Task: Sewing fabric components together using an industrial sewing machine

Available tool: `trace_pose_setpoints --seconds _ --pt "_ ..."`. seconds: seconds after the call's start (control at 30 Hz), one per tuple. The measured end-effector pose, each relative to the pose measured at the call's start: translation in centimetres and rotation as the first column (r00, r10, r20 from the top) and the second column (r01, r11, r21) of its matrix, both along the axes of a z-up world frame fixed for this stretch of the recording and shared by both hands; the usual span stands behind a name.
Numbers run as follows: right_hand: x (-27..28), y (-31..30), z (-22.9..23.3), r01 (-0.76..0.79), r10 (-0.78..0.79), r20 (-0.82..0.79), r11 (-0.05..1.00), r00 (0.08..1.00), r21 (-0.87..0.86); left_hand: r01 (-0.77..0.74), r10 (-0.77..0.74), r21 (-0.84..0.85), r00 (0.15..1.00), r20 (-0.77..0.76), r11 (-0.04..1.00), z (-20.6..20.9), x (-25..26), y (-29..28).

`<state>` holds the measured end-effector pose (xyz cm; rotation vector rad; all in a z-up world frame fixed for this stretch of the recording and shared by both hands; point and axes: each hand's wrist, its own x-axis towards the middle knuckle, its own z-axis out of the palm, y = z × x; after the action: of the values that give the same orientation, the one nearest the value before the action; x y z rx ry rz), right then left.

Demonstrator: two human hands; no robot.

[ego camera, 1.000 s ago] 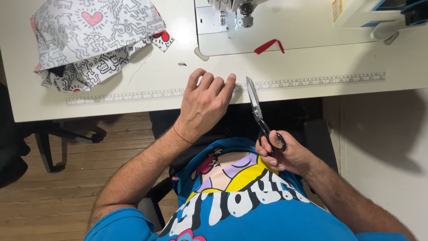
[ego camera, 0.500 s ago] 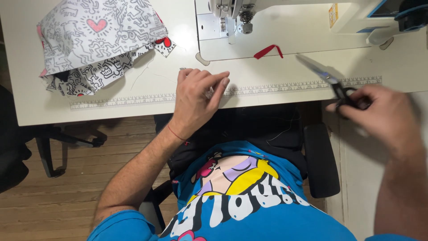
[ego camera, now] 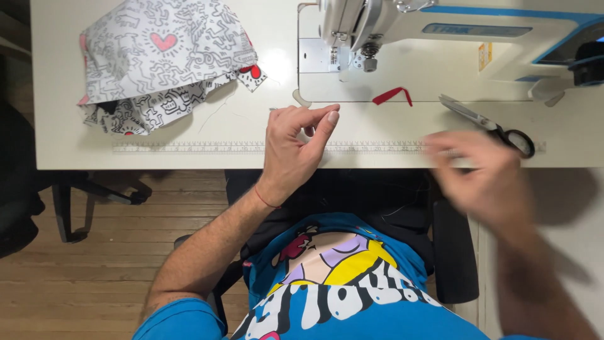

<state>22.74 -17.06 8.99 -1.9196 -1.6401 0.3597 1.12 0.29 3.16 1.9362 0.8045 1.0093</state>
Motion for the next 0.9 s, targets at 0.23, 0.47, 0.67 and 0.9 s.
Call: trace_pose_setpoints --seconds 0.23,0.47,0.67,0.9 --pt "-7.7 7.5 -7.6 0.212 -0.191 -0.970 0.965 0.151 -0.156 -0.055 0.047 0.320 0.998 0.034 0.946 -1.0 0.1 0.2" --pt "-7.2 10.0 -10.0 0.280 -0.158 -0.987 0.948 0.005 -0.150 -0.089 0.125 0.594 0.992 -0.019 0.799 -1.1 -0.3 0.7" --pt "-7.5 10.6 -9.7 0.350 -0.103 -0.970 0.937 0.220 -0.020 -0.049 0.079 0.577 0.996 -0.027 0.816 -1.3 -0.9 0.9" --pt "-7.6 10.1 -9.6 0.303 -0.049 -0.800 0.938 0.598 0.168 -0.003 0.000 0.019 0.992 0.127 1.000 1.4 -1.2 1.2"
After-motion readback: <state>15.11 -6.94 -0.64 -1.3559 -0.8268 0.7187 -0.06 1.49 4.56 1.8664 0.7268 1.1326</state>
